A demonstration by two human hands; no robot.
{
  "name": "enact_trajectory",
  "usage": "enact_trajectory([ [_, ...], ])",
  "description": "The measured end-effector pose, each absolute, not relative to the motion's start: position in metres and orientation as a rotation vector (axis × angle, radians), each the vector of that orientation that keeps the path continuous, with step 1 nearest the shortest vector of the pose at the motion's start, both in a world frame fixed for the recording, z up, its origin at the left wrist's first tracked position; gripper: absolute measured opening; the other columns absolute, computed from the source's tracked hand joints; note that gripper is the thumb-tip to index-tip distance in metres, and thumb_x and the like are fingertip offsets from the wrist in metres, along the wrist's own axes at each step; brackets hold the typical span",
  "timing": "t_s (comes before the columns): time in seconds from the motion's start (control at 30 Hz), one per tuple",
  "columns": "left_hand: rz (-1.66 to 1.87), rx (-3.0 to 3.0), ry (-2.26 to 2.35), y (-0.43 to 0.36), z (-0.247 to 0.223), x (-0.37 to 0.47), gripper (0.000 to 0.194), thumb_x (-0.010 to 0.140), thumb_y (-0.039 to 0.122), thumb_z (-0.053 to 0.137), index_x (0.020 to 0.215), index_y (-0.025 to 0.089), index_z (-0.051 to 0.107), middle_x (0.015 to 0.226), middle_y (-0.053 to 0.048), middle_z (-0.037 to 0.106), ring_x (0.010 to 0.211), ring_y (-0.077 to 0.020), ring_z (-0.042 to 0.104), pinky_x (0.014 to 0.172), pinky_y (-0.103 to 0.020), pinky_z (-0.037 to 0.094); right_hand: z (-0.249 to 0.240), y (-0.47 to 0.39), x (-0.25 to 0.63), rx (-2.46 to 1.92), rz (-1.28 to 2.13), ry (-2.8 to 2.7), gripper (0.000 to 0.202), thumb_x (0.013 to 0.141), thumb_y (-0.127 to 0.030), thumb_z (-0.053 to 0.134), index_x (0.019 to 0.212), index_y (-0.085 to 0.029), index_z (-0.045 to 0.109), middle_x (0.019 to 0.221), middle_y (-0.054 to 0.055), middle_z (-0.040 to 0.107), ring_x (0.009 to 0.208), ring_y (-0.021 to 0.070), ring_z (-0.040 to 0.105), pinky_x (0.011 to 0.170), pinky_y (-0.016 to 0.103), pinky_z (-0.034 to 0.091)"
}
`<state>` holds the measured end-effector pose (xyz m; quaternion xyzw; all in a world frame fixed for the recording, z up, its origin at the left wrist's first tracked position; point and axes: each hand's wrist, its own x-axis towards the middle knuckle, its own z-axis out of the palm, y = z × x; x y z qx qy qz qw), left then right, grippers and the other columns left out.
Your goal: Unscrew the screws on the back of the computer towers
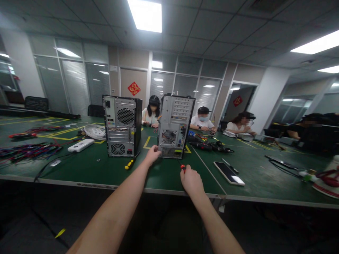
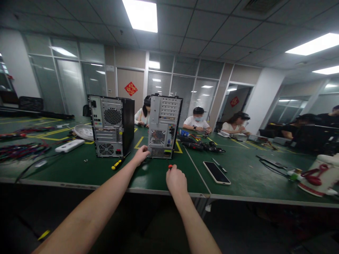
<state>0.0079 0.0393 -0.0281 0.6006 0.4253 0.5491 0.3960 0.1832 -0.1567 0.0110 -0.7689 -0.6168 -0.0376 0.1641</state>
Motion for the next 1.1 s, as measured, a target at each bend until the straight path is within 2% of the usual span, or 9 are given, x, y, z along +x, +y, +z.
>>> enact_trajectory([
  [0.2, 1.393, 1.528, 1.109, 0.034, -0.024, 0.007, 0.014, 0.07, 0.015, 0.065, 0.08, 0.02, 0.056, 0.072, 0.003, 0.055, 0.071, -0.0152, 0.051, 0.069, -0.027, 0.039, 0.009, -0.159, 0.184, -2.179, -0.006, -1.64, 0.02, 0.103, -0.031, 0.049, 0.115, -0.015, 0.054, 0.099, 0.014, 0.073, 0.095, 0.0266, 0.074, 0.077, 0.031, 0.049],
  [0.37, 1.383, 1.519, 1.112, 0.031, -0.021, 0.008, 0.014, 0.07, 0.014, 0.064, 0.08, 0.02, 0.056, 0.073, 0.002, 0.056, 0.072, -0.0154, 0.053, 0.07, -0.028, 0.04, 0.004, -0.163, 0.184, -2.115, -0.038, -1.638, 0.031, 0.094, -0.02, 0.059, 0.123, -0.016, 0.05, 0.117, 0.013, 0.064, 0.098, 0.0237, 0.071, 0.078, 0.029, 0.048],
  [0.47, 1.381, 1.516, 1.117, 0.031, -0.021, 0.007, 0.014, 0.07, 0.015, 0.064, 0.08, 0.02, 0.056, 0.074, 0.002, 0.056, 0.073, -0.0155, 0.053, 0.07, -0.028, 0.04, -0.002, -0.164, 0.185, -2.063, -0.131, -1.66, 0.026, 0.096, -0.019, 0.058, 0.122, -0.017, 0.054, 0.122, 0.012, 0.059, 0.097, 0.0215, 0.069, 0.081, 0.028, 0.048],
  [0.63, 1.389, 1.526, 1.102, 0.035, -0.023, 0.008, 0.015, 0.069, 0.016, 0.065, 0.08, 0.02, 0.056, 0.073, 0.003, 0.056, 0.072, -0.0152, 0.053, 0.07, -0.028, 0.04, -0.009, -0.166, 0.188, -2.027, -0.266, -1.738, 0.022, 0.104, -0.026, 0.05, 0.123, -0.019, 0.058, 0.114, 0.009, 0.062, 0.093, 0.0187, 0.069, 0.076, 0.026, 0.047],
  [0.8, 1.403, 1.526, 1.096, 0.038, -0.025, 0.008, 0.016, 0.069, 0.012, 0.064, 0.08, 0.019, 0.055, 0.073, 0.003, 0.056, 0.072, -0.0142, 0.053, 0.071, -0.027, 0.04, -0.008, -0.166, 0.191, -2.041, -0.417, -1.837, 0.02, 0.106, -0.029, 0.049, 0.12, -0.019, 0.058, 0.108, 0.008, 0.066, 0.092, 0.0193, 0.071, 0.069, 0.026, 0.044],
  [1.1, 1.407, 1.523, 1.077, 0.04, -0.027, 0.009, 0.015, 0.07, 0.011, 0.064, 0.081, 0.019, 0.058, 0.074, 0.003, 0.056, 0.073, -0.0146, 0.053, 0.071, -0.027, 0.04, -0.008, -0.166, 0.191, -2.102, -0.281, -1.753, 0.016, 0.107, -0.034, 0.047, 0.108, -0.02, 0.054, 0.097, 0.005, 0.072, 0.081, 0.0194, 0.073, 0.063, 0.028, 0.039],
])
